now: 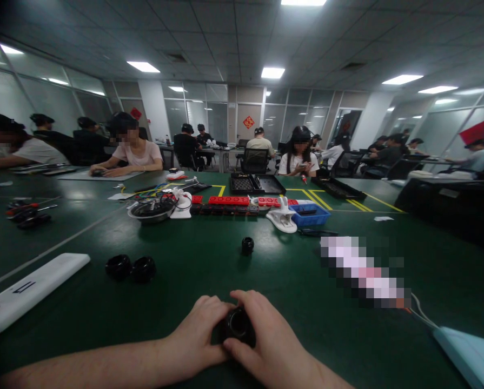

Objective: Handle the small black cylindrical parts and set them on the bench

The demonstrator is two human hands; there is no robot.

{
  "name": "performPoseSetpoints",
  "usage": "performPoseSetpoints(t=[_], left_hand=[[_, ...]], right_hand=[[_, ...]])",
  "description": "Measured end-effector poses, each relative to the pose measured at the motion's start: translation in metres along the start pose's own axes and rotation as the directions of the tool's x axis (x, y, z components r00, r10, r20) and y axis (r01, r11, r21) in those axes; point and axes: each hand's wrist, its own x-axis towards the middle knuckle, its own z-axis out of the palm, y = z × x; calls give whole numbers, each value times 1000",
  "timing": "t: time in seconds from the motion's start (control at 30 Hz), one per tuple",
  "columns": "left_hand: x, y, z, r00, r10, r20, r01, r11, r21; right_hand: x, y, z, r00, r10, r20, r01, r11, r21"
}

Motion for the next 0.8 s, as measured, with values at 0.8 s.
performPoseSetpoints(t=[0.8], left_hand=[[-1,1,0,1000,-7,3,7,1000,6]], right_hand=[[-3,4,-1,994,-100,-53,100,995,3]])
